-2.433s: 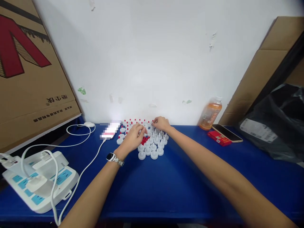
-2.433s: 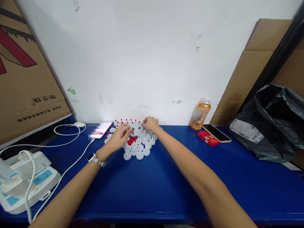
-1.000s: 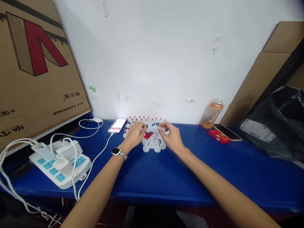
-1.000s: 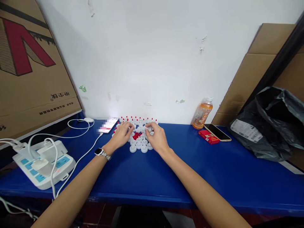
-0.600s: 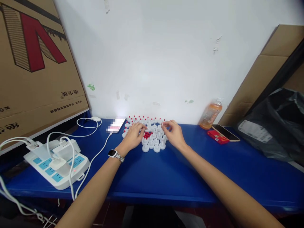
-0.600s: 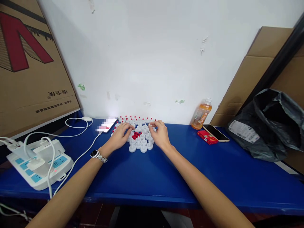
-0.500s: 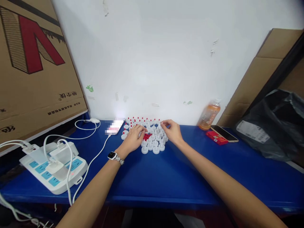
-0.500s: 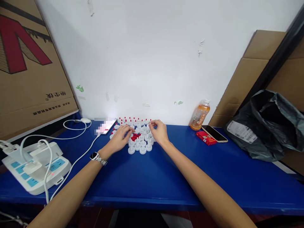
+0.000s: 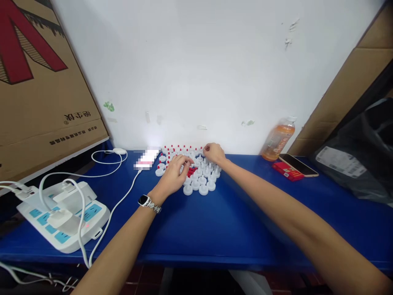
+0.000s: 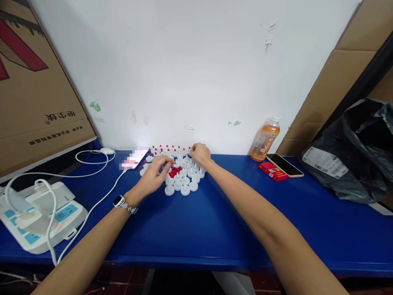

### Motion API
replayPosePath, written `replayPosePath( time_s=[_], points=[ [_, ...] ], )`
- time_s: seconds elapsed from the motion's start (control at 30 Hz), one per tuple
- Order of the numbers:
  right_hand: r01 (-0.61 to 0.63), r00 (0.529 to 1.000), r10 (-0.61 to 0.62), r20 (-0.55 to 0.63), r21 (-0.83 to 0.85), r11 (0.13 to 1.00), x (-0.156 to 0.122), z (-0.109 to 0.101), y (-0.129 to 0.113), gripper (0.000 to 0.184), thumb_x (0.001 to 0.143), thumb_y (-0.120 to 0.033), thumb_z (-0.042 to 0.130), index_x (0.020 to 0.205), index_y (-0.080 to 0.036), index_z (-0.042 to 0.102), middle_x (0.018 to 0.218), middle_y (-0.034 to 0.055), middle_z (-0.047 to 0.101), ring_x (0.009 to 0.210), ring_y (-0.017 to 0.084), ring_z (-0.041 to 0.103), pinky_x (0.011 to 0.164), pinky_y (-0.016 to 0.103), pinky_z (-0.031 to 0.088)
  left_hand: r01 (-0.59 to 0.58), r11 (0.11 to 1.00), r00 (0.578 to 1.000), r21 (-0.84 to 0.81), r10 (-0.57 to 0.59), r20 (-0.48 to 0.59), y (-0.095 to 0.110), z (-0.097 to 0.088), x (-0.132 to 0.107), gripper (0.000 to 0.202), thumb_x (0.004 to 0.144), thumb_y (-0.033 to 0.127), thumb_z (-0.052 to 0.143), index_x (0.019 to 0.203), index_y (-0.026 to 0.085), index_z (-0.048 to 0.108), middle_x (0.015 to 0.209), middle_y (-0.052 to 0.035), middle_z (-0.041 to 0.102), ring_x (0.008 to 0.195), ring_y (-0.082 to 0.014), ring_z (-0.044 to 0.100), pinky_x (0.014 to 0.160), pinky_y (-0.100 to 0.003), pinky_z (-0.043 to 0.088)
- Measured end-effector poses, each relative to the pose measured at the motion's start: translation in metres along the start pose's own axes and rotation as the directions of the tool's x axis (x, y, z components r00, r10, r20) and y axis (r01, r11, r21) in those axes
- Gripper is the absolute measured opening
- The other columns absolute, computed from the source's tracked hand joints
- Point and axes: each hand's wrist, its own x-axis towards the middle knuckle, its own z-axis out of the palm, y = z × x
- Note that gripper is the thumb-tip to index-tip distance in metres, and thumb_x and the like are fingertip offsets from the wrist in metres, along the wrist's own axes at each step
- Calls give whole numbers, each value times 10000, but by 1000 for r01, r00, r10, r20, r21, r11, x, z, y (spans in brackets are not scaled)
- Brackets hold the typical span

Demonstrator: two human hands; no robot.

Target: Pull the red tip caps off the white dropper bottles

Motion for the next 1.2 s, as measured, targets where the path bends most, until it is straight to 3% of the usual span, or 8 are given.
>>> replayPosePath(
  time_s=[0.27, 0.37, 0.53, 0.67, 0.8, 0.97, 1.1, 1.2],
  points=[
    [71, 995, -68, 75, -32, 997, 5, 0, 0, 222, 820, -279, 573, 933, -214, 753, 940, 75, 752, 865, 198, 687, 748, 248, 479, 48, 998, 999, -32, -49, -18, -2, 0, -1, 203, 993, 267, 410, 1072, 216, 590, 1047, -54, 637, 997, -209, 556, 878, -367, 458],
    [96, 994, -93, 54, -61, 993, 7, -4, -7, 261, 840, -313, 560, 1010, -217, 733, 1008, 85, 745, 911, 208, 680, 785, 269, 479, 54, 998, 998, -28, -55, -34, -3, 1, 0, 204, 991, 267, 407, 1059, 217, 592, 1042, -58, 637, 995, -214, 561, 868, -371, 462],
    [102, 993, -95, 63, -124, 987, 15, 1, -27, 227, 814, -332, 613, 917, -172, 737, 1003, 143, 734, 964, 269, 677, 836, 335, 485, 62, 998, 997, 8, -61, -55, -9, 0, -2, 191, 985, 255, 410, 1030, 213, 592, 995, -52, 633, 951, -208, 564, 872, -379, 458],
    [72, 996, -64, 60, -146, 987, 22, 9, -38, 195, 782, -258, 635, 910, -141, 724, 1021, 181, 717, 958, 301, 679, 819, 372, 494, 63, 997, 997, 36, -61, -46, -16, -5, -3, 190, 987, 253, 409, 1017, 213, 592, 987, -48, 635, 951, -206, 563, 879, -377, 451],
    [74, 997, -71, 28, -126, 989, 21, 4, -40, 185, 814, -213, 570, 930, -182, 710, 1027, 141, 717, 961, 280, 671, 802, 359, 494, 80, 997, 996, 17, -80, -38, -22, -8, -3, 203, 992, 264, 408, 1039, 214, 599, 993, -49, 641, 959, -205, 571, 860, -365, 455],
    [283, 942, -247, -226, 142, 949, -18, -23, -31, 198, 901, -252, 475, 1006, -190, 630, 1018, 90, 708, 939, 221, 660, 786, 311, 482, 81, 997, 995, -17, -82, -61, -17, -5, -3, 186, 987, 265, 423, 1029, 209, 596, 979, -46, 634, 930, -194, 575, 837, -353, 455],
    [402, 912, -328, -247, 375, 835, -81, -39, -25, 195, 935, -304, 468, 1041, -207, 600, 914, 33, 705, 718, 159, 649, 678, 277, 476, 40, 999, 998, -23, -41, -57, -4, 2, -3, 169, 987, 301, 441, 1015, 205, 578, 949, -44, 619, 911, -193, 573, 828, -351, 454],
    [490, 871, -421, -252, 419, 764, -120, -43, -29, 164, 898, -270, 522, 999, -210, 636, 933, 38, 692, 753, 158, 629, 691, 273, 485, -17, 999, 999, 27, 18, -28, 7, 5, -3, 168, 994, 323, 427, 966, 206, 545, 913, -40, 596, 883, -194, 563, 814, -349, 450]
  ],
)
